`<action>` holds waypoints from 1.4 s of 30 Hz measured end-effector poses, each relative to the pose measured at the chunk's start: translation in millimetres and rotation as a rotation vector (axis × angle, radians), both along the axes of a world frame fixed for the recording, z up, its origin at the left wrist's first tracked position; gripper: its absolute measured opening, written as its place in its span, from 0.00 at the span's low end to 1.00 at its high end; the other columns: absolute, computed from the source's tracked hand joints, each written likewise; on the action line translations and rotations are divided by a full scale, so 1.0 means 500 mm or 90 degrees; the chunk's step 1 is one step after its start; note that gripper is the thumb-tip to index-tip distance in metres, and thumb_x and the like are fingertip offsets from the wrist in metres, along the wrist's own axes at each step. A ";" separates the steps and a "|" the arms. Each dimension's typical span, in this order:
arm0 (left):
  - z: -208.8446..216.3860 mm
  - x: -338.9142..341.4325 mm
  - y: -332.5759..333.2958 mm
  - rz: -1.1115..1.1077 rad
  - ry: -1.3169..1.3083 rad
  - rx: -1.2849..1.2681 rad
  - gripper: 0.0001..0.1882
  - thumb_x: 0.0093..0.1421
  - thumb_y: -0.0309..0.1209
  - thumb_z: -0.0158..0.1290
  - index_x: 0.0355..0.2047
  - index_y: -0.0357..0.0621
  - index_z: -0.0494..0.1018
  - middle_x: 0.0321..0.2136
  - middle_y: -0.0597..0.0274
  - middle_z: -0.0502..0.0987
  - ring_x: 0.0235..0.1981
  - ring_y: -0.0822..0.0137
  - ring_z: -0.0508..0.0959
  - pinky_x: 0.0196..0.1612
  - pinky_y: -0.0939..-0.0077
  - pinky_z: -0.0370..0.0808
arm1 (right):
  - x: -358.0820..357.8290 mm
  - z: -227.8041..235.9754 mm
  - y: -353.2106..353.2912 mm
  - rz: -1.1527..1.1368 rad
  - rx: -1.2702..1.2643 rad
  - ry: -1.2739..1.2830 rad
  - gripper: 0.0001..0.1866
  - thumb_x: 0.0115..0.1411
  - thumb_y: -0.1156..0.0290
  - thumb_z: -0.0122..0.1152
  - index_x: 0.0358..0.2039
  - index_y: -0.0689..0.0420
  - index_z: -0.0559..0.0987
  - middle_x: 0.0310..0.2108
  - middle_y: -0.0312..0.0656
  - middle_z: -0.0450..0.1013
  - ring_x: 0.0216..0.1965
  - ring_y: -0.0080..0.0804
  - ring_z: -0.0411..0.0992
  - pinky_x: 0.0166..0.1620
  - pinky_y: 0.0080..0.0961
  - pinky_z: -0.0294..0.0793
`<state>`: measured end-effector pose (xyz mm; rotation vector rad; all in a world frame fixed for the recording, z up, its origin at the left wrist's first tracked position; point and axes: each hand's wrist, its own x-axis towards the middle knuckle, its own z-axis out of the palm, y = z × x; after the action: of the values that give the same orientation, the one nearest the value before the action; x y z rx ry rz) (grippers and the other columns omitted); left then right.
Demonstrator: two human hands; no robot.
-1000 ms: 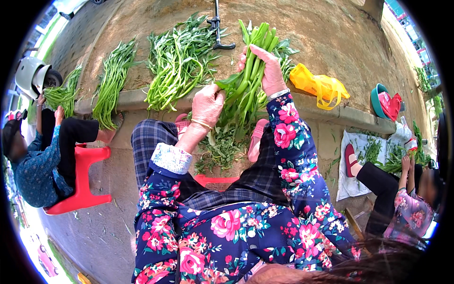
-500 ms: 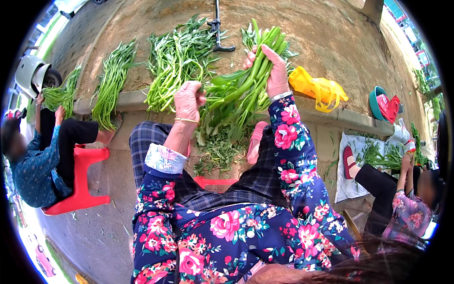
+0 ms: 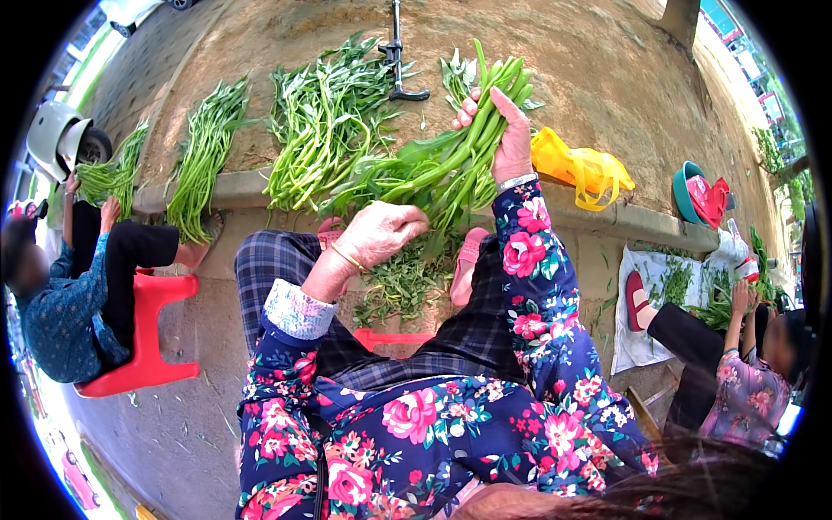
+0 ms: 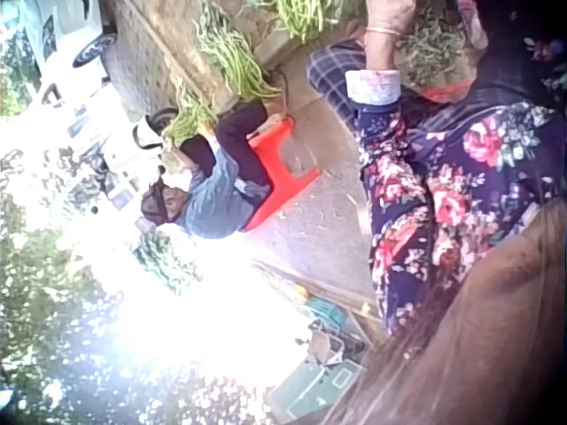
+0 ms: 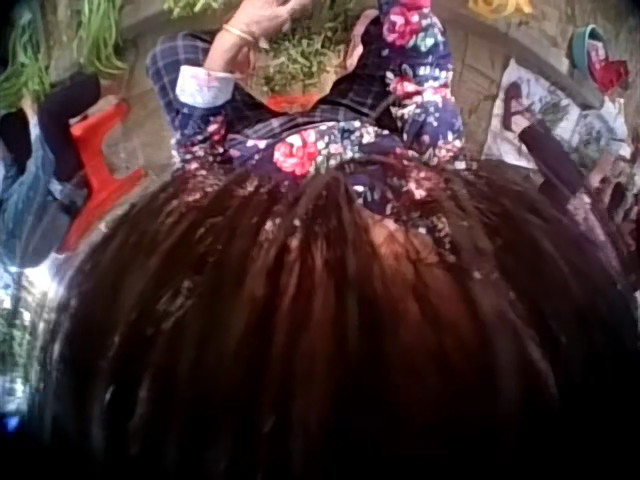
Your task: The person trims green leafy vegetables by hand, pulling leaves off stems and sorting them into a pile while sitting outdoors.
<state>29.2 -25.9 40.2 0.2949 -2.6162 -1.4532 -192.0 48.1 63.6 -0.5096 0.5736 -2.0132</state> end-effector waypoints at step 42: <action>-0.011 -0.041 -0.051 0.405 0.188 0.418 0.10 0.56 0.20 0.41 0.31 0.40 0.74 0.19 0.64 0.74 0.14 0.80 0.70 0.16 0.89 0.66 | 0.006 0.002 -0.003 0.002 0.006 -0.023 0.11 0.57 0.65 0.51 0.30 0.61 0.69 0.23 0.43 0.67 0.27 0.34 0.68 0.34 0.32 0.69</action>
<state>8.7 -51.1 34.9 0.8108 -1.5351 -1.8452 -189.2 46.7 64.7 -0.4680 0.5602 -2.0124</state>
